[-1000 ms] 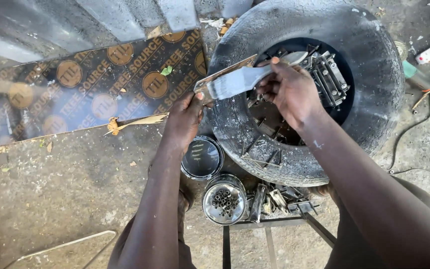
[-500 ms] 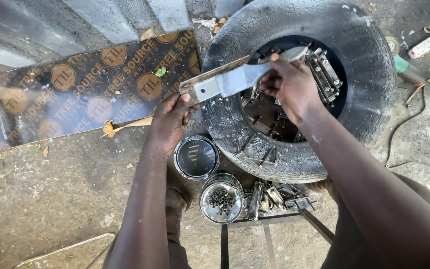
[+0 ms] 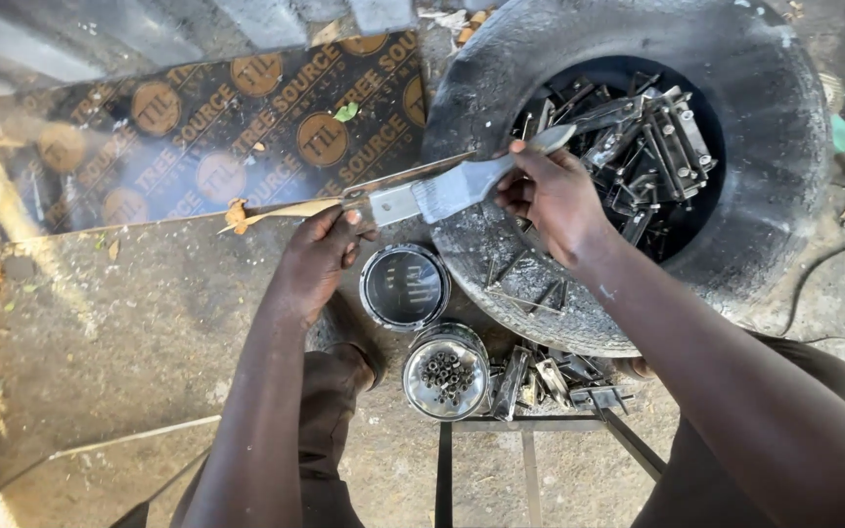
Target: The person is manually applying paint to small metal brackets using a spatula and then placing them into a tire for storage.
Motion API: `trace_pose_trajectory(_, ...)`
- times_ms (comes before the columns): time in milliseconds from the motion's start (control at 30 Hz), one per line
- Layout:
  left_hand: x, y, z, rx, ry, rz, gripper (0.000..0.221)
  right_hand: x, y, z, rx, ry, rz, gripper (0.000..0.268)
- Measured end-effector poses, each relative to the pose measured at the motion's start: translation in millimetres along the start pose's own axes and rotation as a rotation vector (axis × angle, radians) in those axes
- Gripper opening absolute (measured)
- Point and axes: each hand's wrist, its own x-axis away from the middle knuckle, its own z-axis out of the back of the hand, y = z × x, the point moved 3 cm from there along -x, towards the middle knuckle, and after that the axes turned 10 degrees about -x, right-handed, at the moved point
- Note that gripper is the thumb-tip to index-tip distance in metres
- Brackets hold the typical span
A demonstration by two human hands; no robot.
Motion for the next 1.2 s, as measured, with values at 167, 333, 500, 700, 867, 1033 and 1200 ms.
trace_pose_trajectory(167,11,-15,37,-0.052,0.030,0.018,0.026,-22,11,25,0.085,0.093,0.005,0.024)
trace_pose_trajectory(333,6,-9,40,-0.034,0.070,0.038,0.022,-19,2,13,-0.027,0.068,0.028,0.028)
trace_pose_trajectory(500,-1,-4,36,0.025,0.015,-0.004,0.021,-39,3,34,0.029,0.115,-0.018,0.023)
trace_pose_trajectory(700,-4,5,30,0.072,0.047,-0.007,0.021,-30,-5,26,-0.086,0.041,0.007,0.030)
trace_pose_trajectory(867,-9,2,21,0.054,0.008,-0.027,0.022,-23,-25,24,0.024,0.100,0.190,0.025)
trace_pose_trajectory(1033,-10,11,4,0.108,0.006,0.049,0.023,-11,-35,6,-0.078,-0.239,0.304,0.021)
trace_pose_trajectory(1200,-10,30,-14,0.059,-0.014,0.101,0.024,4,-46,-14,0.257,-0.644,0.495,0.024)
